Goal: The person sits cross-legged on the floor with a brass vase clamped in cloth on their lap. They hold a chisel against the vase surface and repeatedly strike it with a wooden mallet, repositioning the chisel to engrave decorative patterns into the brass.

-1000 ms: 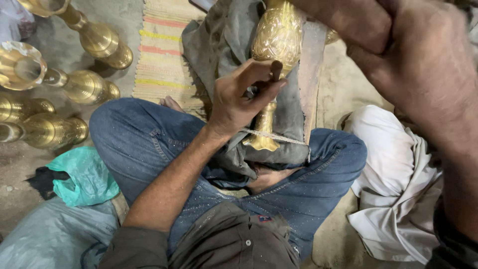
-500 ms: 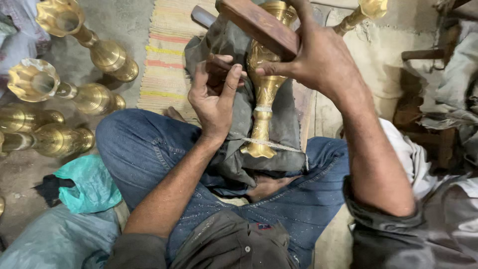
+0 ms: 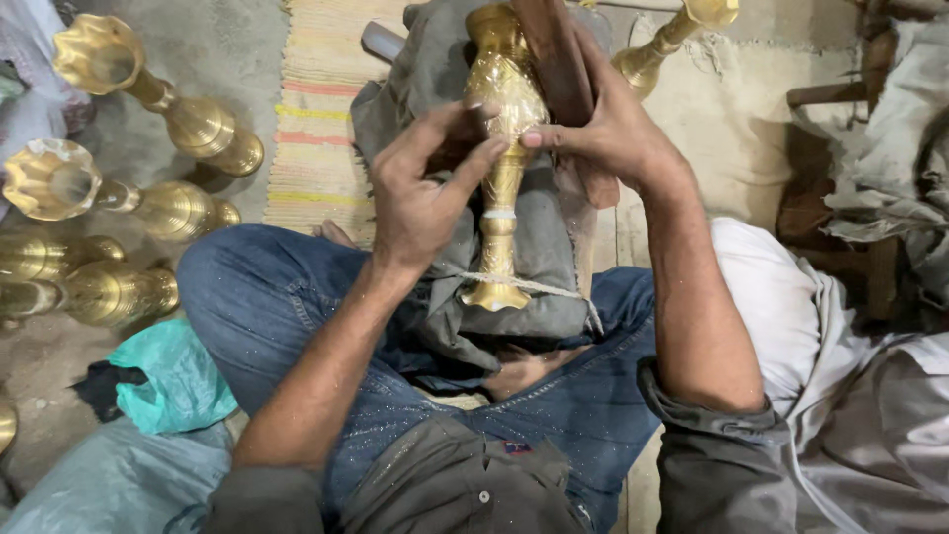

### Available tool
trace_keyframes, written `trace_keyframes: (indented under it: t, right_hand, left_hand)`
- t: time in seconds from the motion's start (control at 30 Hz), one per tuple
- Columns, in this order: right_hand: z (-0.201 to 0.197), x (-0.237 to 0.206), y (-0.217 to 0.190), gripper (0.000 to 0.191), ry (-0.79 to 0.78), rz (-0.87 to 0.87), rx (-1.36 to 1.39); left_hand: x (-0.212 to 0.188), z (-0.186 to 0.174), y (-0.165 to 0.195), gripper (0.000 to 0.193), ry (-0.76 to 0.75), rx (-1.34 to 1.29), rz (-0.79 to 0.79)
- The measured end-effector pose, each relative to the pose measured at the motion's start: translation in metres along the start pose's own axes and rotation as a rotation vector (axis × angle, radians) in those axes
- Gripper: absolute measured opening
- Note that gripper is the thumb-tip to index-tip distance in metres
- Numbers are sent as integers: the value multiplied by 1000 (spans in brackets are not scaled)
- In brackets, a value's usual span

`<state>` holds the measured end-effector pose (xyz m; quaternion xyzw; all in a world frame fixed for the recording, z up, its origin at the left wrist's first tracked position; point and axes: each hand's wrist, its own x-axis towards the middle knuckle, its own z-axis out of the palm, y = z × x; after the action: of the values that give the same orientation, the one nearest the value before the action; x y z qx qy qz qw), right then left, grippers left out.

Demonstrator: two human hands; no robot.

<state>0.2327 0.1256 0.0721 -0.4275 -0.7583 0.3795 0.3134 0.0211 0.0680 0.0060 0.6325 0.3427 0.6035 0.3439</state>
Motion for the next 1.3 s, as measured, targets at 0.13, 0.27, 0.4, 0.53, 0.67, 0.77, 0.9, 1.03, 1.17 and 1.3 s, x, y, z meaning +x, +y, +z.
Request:
trace_keyframes:
  t: [0.13, 0.27, 0.4, 0.53, 0.67, 0.77, 0.9, 1.03, 1.17, 1.3]
  right_hand:
    - [6, -13, 0, 104, 119, 58, 10]
    - [9, -39, 1, 63, 384, 388, -130]
    - [4, -67, 3, 47, 521, 103, -494]
    - [-5, -89, -1, 32, 557, -38, -646]
    - [-16, -105, -13, 22, 624, -87, -821]
    - [-20, -108, -18, 29, 661, 3, -652]
    - [-22, -114, -23, 27, 503, 48, -911]
    - [-22, -116, -24, 31, 509, 92, -765]
    - [-28, -114, -22, 29, 500, 129, -740]
    - [-29, -114, -18, 29, 359, 139, -1047]
  left_hand:
    - [25, 3, 3, 33, -213, 191, 201]
    - [42, -1, -1, 38, -391, 314, 254]
    - [47, -3, -4, 38, -456, 306, 293]
    - [48, 1, -3, 36, -461, 399, 312]
    - [46, -2, 3, 36, -462, 429, 348]
    - [46, -2, 5, 36, -479, 415, 316]
    - [47, 1, 6, 35, -494, 438, 290]
    - [48, 0, 8, 38, -464, 383, 248]
    - [53, 1, 11, 38, -476, 415, 201]
    - [55, 4, 13, 35, -482, 451, 205]
